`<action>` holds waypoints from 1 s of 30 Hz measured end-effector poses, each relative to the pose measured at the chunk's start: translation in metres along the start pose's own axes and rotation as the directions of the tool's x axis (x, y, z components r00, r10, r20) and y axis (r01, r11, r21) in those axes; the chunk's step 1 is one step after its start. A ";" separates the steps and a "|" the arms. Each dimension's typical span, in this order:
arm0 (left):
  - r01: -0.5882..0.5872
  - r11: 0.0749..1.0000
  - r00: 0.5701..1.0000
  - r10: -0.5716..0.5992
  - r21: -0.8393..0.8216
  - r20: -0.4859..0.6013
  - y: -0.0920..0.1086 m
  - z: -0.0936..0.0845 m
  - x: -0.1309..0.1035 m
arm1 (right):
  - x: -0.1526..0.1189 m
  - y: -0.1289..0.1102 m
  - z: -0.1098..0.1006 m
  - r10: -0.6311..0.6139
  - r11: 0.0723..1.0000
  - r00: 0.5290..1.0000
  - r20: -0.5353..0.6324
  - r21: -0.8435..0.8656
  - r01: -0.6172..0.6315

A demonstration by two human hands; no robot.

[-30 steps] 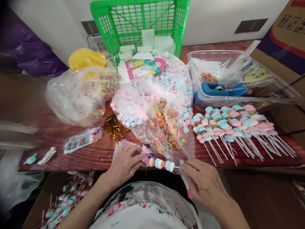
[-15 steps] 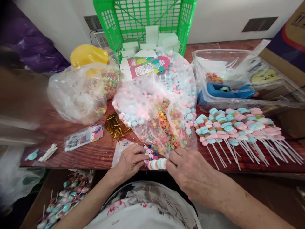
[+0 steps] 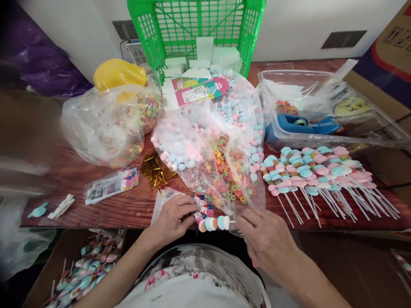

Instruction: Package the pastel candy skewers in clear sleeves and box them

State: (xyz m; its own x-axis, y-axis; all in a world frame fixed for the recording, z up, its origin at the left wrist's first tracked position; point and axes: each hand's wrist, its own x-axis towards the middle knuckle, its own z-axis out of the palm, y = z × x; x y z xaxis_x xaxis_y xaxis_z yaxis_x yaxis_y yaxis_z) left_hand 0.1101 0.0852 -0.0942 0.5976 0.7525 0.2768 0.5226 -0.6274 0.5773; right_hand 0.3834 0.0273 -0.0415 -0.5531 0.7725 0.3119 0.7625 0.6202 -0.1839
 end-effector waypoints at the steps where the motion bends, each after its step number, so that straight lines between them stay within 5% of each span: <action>1: 0.003 1.000 1.000 -0.003 -0.020 0.003 0.000 -0.003 -0.001 | -0.008 0.004 0.001 0.065 0.997 0.997 -0.044 0.045 -0.063; 6: -0.032 0.999 0.999 0.034 -0.042 0.029 -0.003 -0.013 -0.006 | -0.035 0.008 0.014 0.361 0.890 0.924 -0.124 0.343 -0.301; 19: 0.221 0.959 0.969 -0.237 -0.177 -0.073 0.006 -0.010 -0.009 | -0.049 0.014 0.032 0.510 0.685 0.859 -0.037 0.622 -0.380; 25: 0.181 0.967 0.978 -0.196 -0.179 -0.070 0.004 -0.008 -0.008 | -0.057 0.012 0.031 0.597 0.600 0.798 -0.089 0.709 -0.370; 30: 0.034 0.998 0.996 -0.038 -0.049 -0.083 0.001 -0.004 -0.010 | -0.053 0.012 0.031 0.615 0.525 0.787 -0.042 0.767 -0.369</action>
State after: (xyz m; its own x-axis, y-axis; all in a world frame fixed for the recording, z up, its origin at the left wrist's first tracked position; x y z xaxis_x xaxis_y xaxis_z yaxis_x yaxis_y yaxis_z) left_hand 0.1023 0.0784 -0.0930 0.5246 0.7899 0.3177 0.5123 -0.5909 0.6232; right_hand 0.4116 -0.0022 -0.0893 0.0477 0.9840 0.1714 0.3467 0.1446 -0.9268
